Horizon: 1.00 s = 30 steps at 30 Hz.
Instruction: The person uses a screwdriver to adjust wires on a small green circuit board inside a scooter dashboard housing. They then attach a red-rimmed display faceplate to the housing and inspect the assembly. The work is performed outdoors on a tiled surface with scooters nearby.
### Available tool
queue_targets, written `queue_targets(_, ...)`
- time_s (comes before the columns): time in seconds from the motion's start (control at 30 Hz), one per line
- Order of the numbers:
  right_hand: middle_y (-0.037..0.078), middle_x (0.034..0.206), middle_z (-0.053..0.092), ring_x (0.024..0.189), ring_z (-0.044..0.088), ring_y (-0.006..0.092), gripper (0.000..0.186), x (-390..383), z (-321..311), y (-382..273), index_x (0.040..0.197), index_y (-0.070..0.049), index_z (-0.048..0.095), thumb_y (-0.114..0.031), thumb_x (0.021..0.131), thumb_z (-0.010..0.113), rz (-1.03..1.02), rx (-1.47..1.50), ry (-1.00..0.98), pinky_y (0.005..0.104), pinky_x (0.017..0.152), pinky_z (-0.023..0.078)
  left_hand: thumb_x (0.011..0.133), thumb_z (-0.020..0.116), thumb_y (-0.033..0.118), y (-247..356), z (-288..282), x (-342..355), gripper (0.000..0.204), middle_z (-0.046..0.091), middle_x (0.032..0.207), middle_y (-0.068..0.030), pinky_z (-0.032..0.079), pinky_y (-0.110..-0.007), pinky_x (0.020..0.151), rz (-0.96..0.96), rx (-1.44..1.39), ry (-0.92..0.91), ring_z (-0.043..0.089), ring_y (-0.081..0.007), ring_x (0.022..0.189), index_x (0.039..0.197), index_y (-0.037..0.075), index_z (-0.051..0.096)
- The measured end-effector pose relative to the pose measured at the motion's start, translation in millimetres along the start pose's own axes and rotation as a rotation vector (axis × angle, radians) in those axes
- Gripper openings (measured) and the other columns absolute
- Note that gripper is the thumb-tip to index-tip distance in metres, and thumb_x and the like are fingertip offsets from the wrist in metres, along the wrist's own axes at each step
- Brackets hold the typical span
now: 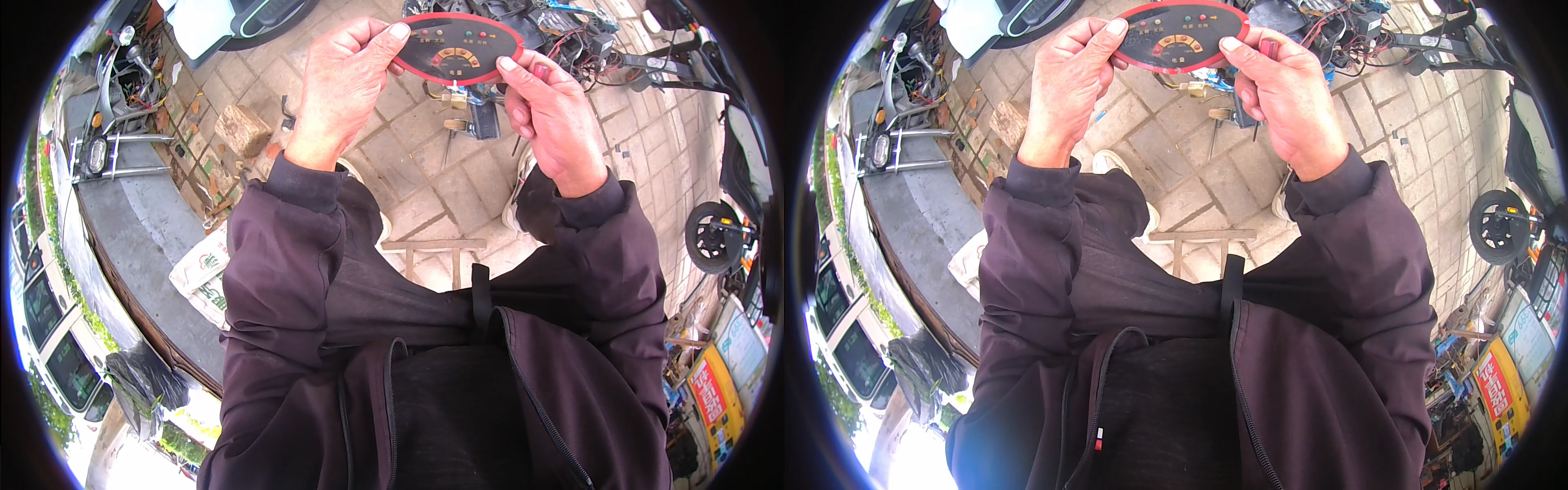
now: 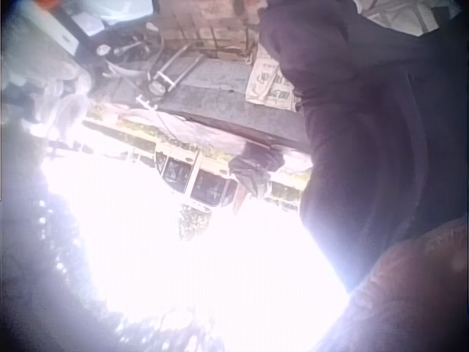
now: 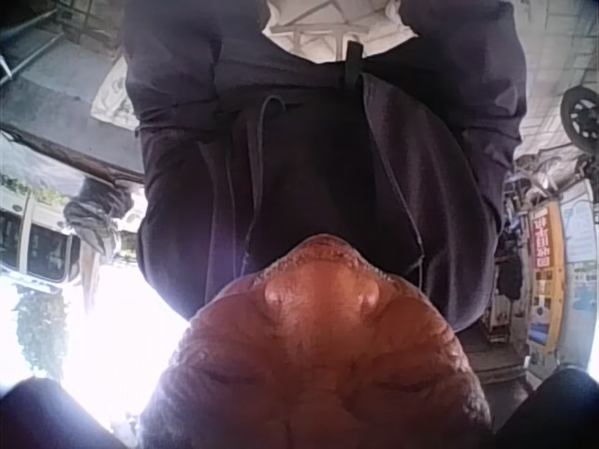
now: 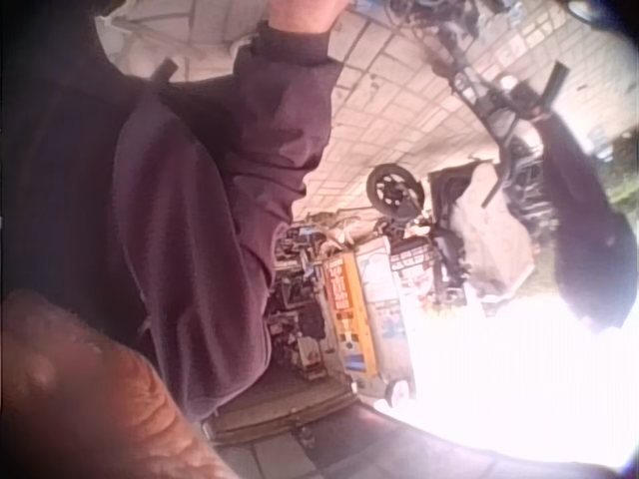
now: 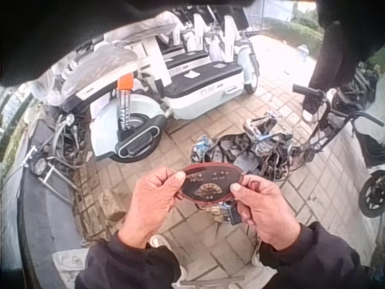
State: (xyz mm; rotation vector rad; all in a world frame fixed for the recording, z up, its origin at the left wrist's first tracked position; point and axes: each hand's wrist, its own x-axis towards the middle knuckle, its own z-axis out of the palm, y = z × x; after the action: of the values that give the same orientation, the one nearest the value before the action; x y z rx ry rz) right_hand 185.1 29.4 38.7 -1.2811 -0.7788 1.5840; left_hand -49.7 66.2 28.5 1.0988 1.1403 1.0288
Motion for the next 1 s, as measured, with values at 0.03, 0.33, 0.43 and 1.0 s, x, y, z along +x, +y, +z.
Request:
queue_targets(0.03, -0.007, 0.064, 0.053, 0.050, 0.045, 0.0022, 0.013, 0.3, 0.2, 0.2, 0.095, -0.007, 0.067, -0.018, 0.098, 0.073, -0.004, 0.002, 0.003, 0.0201, 0.043, 0.030, 0.101, 0.071, 0.025, 0.3, 0.1, -0.2, 0.024, 0.063, 0.076, 0.0053, 0.030, -0.020, 0.053, 0.002, -0.001, -0.002, 0.038, 0.0006, 0.060, 0.096, 0.003, 0.074)
queue_targets(0.33, -0.007, 0.064, 0.051, 0.050, 0.044, 0.0018, 0.013, 0.2, -0.7, -0.5, 0.092, -0.009, 0.065, -0.017, 0.098, 0.073, -0.006, -0.013, -0.018, 0.0202, 0.043, 0.029, 0.101, 0.070, 0.025, 2.7, 0.5, -0.9, 0.024, 0.063, 0.076, 0.0046, 0.030, -0.020, 0.053, -0.031, 0.009, 0.002, 0.039, 0.0004, 0.059, 0.096, 0.002, 0.074)
queue_targets(0.43, -0.007, 0.063, 0.051, 0.050, 0.044, 0.0017, 0.014, 0.3, 0.4, 0.2, 0.091, -0.009, 0.065, -0.018, 0.098, 0.073, -0.014, 0.001, 0.007, 0.0200, 0.043, 0.029, 0.101, 0.070, 0.025, 2.4, -0.1, -0.4, 0.024, 0.064, 0.077, 0.0030, 0.028, -0.020, 0.050, -0.030, 0.022, -0.004, 0.038, 0.0009, 0.057, 0.097, 0.002, 0.073)
queue_targets(1.0, -0.008, 0.064, 0.051, 0.052, 0.044, 0.0015, 0.015, -0.2, 1.3, 0.7, 0.092, -0.008, 0.066, -0.019, 0.098, 0.074, -0.006, -0.031, 0.003, 0.0198, 0.045, 0.029, 0.101, 0.072, 0.023, -1.6, -0.5, 1.4, 0.025, 0.064, 0.078, -0.0003, 0.025, -0.017, 0.047, 0.010, 0.064, -0.015, 0.037, 0.0027, 0.053, 0.105, -0.002, 0.070)
